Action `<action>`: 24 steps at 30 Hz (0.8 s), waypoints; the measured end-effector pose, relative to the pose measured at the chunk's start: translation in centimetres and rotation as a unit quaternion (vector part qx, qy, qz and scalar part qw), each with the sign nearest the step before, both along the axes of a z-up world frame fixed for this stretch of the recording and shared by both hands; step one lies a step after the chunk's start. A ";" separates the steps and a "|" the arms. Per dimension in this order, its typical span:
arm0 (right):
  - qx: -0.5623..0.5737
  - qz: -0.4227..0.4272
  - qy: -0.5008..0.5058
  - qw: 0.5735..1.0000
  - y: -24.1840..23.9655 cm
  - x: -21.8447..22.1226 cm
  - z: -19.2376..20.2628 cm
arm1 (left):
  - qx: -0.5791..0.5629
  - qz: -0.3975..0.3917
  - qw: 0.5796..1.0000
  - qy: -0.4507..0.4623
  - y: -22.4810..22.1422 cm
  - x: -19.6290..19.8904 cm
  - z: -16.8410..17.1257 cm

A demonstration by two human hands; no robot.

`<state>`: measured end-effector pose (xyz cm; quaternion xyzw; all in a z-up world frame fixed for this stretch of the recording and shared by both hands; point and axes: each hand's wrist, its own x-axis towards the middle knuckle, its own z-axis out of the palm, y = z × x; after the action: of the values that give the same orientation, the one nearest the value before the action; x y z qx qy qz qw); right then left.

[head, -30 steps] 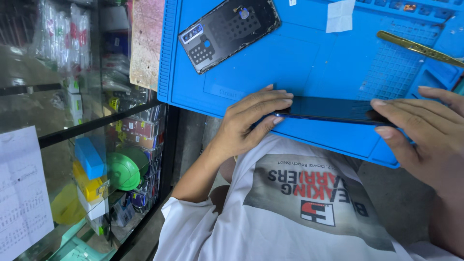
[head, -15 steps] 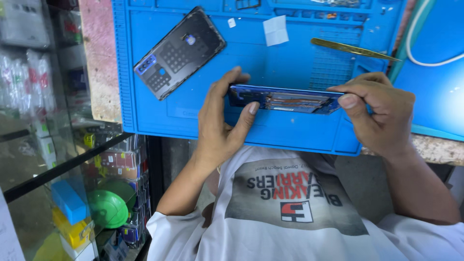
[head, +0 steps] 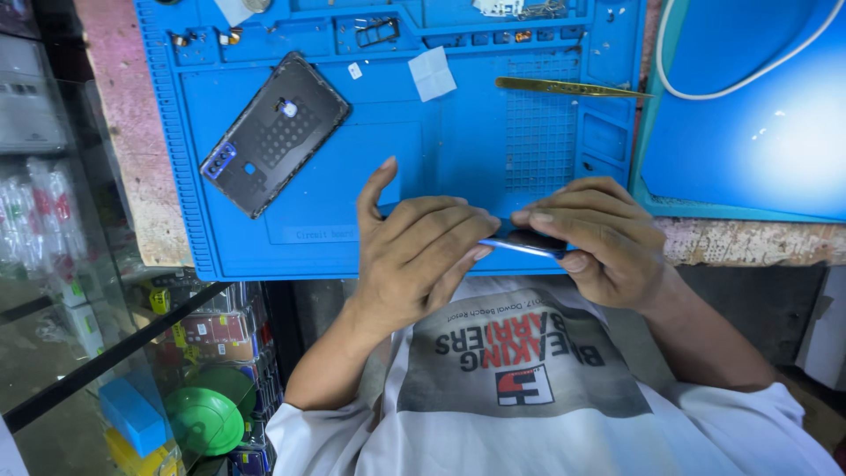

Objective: The person disassembles a mobile phone using a tool, replaces internal components, reassembles the chassis, and connects a charger to verify the device powers on to the home screen. The person then inserts a SIM card tray by hand.

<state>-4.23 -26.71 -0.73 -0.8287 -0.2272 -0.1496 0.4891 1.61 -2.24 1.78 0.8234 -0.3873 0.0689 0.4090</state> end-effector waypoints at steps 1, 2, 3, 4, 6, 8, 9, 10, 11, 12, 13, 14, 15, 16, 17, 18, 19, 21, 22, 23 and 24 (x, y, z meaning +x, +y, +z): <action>0.006 0.001 -0.006 1.000 0.1 -0.1 -0.3 | -0.006 0.000 1.000 0.003 0.1 -0.2 -0.2; 0.011 -0.005 -0.001 1.000 0.4 -0.4 -0.5 | -0.012 0.001 1.000 0.005 0.2 -0.4 -0.2; 0.016 -0.009 -0.001 1.000 0.6 -0.5 -0.7 | -0.018 0.003 1.000 0.003 0.2 -0.3 -0.3; 0.022 -0.013 0.000 1.000 0.8 -0.6 -0.8 | -0.020 0.004 1.000 0.002 0.1 -0.3 -0.3; 0.008 -0.044 0.001 0.999 1.1 -1.3 -1.0 | -0.024 0.009 1.000 0.003 0.1 -0.4 -0.1; 0.018 -0.082 0.000 0.996 1.2 -2.4 -1.7 | -0.003 0.014 0.999 0.040 -0.1 -0.5 0.1; 0.036 -0.103 -0.004 0.994 1.2 -2.7 -2.5 | 0.007 0.020 0.998 0.057 -0.2 -0.5 0.2; 0.054 -0.124 -0.008 0.991 1.4 -3.1 -3.3 | 0.016 0.047 0.998 0.039 -0.2 -0.6 0.5; 0.089 -0.191 0.041 0.977 1.6 -3.7 -4.2 | 0.023 0.074 0.997 0.021 -0.2 -0.9 0.7; 0.123 -0.255 0.092 0.955 2.0 -4.4 -5.0 | 0.029 0.101 0.994 0.004 -0.2 -1.1 0.7; 0.156 -0.310 0.142 0.927 1.9 -4.9 -5.6 | -0.028 0.155 0.988 0.005 -0.4 -1.4 0.5; 0.238 -0.294 0.153 0.913 1.3 -5.4 -5.8 | -0.087 0.208 0.974 0.005 -0.5 -1.9 0.3; 0.321 -0.275 0.167 0.891 1.1 -5.7 -5.8 | -0.142 0.257 0.956 0.003 -0.6 -2.4 -0.1; 0.354 -0.271 0.189 0.875 1.2 -5.6 -6.1 | -0.240 0.241 0.932 0.124 -1.1 -3.0 -0.6; 0.384 -0.276 0.213 0.855 1.5 -6.1 -6.0 | -0.332 0.212 0.885 0.249 -2.0 -4.0 -1.2; 0.367 -0.297 0.245 0.847 2.0 -6.4 -5.9 | -0.416 0.177 0.814 0.366 -2.6 -4.6 -2.0; 0.346 -0.316 0.275 0.840 2.2 -6.3 -5.8 | -0.440 0.183 0.766 0.431 -3.0 -4.9 -2.9; 0.166 -0.196 0.220 0.941 2.5 -5.7 -5.3 | -0.482 0.182 0.657 0.550 -3.2 -4.5 -4.6; 0.073 -0.131 0.186 0.971 2.4 -5.3 -4.9 | -0.471 0.163 0.687 0.528 -2.7 -3.7 -5.4; 0.040 -0.128 0.176 0.975 2.0 -5.2 -4.2 | -0.457 0.145 0.717 0.507 -1.8 -2.6 -6.0; 0.008 -0.125 0.165 0.978 1.1 -4.9 -3.4 | -0.442 0.126 0.745 0.484 -0.8 -1.7 -6.2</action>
<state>-9.18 -25.64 -4.17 -0.8601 -0.0365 -0.0721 0.5036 -0.09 -3.07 -4.44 0.5147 0.0439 -0.1250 0.8471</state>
